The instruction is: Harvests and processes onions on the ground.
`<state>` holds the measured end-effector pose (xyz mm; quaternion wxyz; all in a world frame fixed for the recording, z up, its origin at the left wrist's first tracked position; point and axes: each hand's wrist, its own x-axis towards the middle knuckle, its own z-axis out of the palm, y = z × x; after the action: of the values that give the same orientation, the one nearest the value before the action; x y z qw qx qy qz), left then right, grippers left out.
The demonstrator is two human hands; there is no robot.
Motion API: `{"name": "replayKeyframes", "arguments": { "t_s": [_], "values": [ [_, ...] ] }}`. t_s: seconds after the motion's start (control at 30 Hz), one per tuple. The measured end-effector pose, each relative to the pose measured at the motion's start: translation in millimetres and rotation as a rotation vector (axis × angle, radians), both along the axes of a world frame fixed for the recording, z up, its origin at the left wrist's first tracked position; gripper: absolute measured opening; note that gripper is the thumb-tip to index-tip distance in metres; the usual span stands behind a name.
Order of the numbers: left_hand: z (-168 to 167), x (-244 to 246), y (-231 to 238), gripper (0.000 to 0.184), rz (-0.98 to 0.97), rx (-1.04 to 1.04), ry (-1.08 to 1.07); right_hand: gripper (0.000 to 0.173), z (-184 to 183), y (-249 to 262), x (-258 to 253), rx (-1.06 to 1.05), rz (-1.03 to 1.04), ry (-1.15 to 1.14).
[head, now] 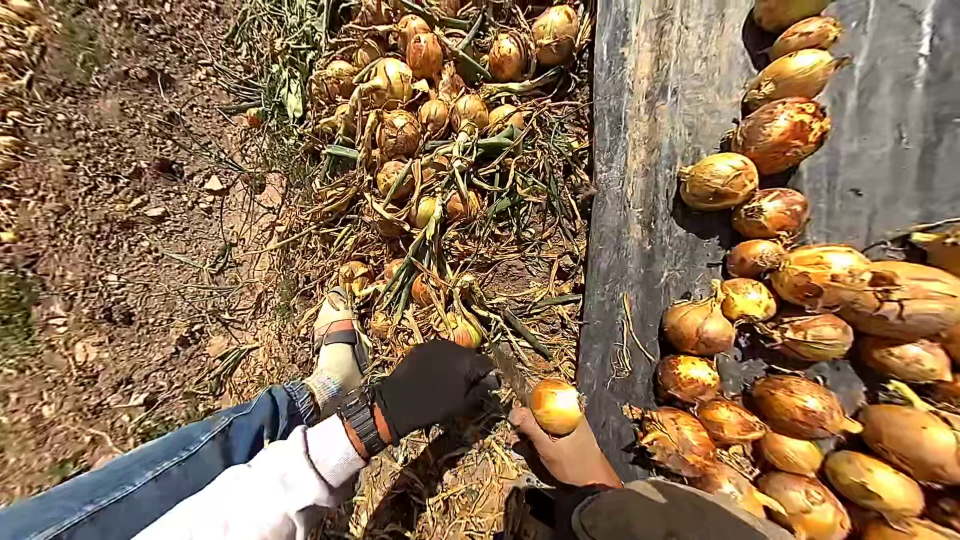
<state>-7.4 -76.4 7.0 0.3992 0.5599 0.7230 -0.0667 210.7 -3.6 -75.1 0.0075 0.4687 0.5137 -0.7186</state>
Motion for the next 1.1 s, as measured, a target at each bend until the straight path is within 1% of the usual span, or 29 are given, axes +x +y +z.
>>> {"name": "replayKeyframes", "arguments": {
  "t_s": [0.03,0.07,0.1,0.13,0.17,0.23,0.27,0.3,0.33,0.37,0.4,0.43,0.47,0.53,0.57,0.63,0.67,0.7,0.73,0.8,0.83,0.87,0.9,0.97,1.0,1.03,1.07,1.1],
  "values": [
    [-10,-9,-12,0.038,0.036,0.003,0.108,0.088,1,3,9,0.009,-0.139,0.054],
    [-18,-16,-28,0.036,0.06,-0.077,0.176,0.073,0,9,17,0.01,-0.317,0.15],
    [-24,-19,-43,0.033,0.062,-0.234,0.198,0.06,-3,20,23,0.005,-0.48,0.259],
    [-31,-18,-58,0.033,0.052,-0.401,0.203,0.053,-8,35,28,-0.008,-0.59,0.389],
    [-39,-13,-74,0.038,0.046,-0.536,0.211,0.052,-15,51,35,-0.02,-0.648,0.56],
    [-63,-4,-114,0.046,0.103,-0.66,0.23,0.05,-23,70,44,0.032,-0.671,0.864],
    [-74,-6,-131,0.047,0.154,-0.657,0.238,0.047,-24,72,42,0.058,-0.661,0.923],
    [-83,-10,-144,0.054,0.214,-0.64,0.225,0.044,-23,67,38,0.064,-0.639,0.91],
    [-87,-14,-152,0.064,0.282,-0.62,0.187,0.041,-20,60,33,0.047,-0.614,0.847],
    [-86,-17,-154,0.073,0.369,-0.569,0.128,0.041,-16,52,27,0.036,-0.576,0.732],
    [-81,-15,-149,0.078,0.469,-0.487,0.047,0.045,-10,45,22,0.029,-0.522,0.581],
    [-72,-10,-138,0.076,0.569,-0.397,-0.048,0.051,-8,39,18,0.032,-0.433,0.432],
    [-59,-2,-122,0.067,0.658,-0.298,-0.158,0.057,-11,33,14,0.043,-0.322,0.317],
    [-27,12,-77,0.051,0.729,-0.159,-0.389,0.079,-17,24,9,0.08,-0.104,0.215],
    [-4,18,-47,0.046,0.721,-0.139,-0.476,0.09,-17,23,5,0.111,-0.009,0.207],
    [48,25,11,0.039,0.671,-0.176,-0.583,0.108,-12,24,-2,0.169,0.083,0.258],
    [61,25,27,0.037,0.625,-0.206,-0.612,0.118,-9,27,-2,0.189,0.095,0.335],
    [60,22,30,0.037,0.553,-0.219,-0.634,0.119,-7,31,-1,0.187,0.096,0.437],
    [53,16,28,0.042,0.472,-0.233,-0.649,0.11,-5,34,0,0.189,0.09,0.537],
    [48,5,25,0.055,0.327,-0.257,-0.642,0.083,-4,39,0,0.187,0.077,0.674],
    [52,0,24,0.057,0.29,-0.259,-0.617,0.07,-4,39,-2,0.152,0.071,0.702],
    [60,-3,26,0.061,0.278,-0.252,-0.551,0.061,-6,37,-3,0.101,0.075,0.705],
    [72,-3,31,0.062,0.285,-0.267,-0.433,0.057,-9,36,-3,0.058,0.084,0.691],
    [90,7,45,0.051,0.28,-0.291,-0.09,0.056,-14,32,-1,0.015,0.084,0.575],
    [75,0,31,0.044,0.175,-0.101,0.053,0.052,-16,28,-3,-0.047,0.044,0.503],
    [58,-5,19,0.036,0.118,0.09,0.116,0.051,-13,25,-5,-0.101,0.011,0.424],
    [48,-5,12,0.034,0.107,0.188,0.099,0.054,-10,24,-8,-0.104,0.029,0.33],
    [45,2,8,0.036,0.108,0.177,0.024,0.068,-10,22,-7,-0.093,0.082,0.263]
  ]
}}
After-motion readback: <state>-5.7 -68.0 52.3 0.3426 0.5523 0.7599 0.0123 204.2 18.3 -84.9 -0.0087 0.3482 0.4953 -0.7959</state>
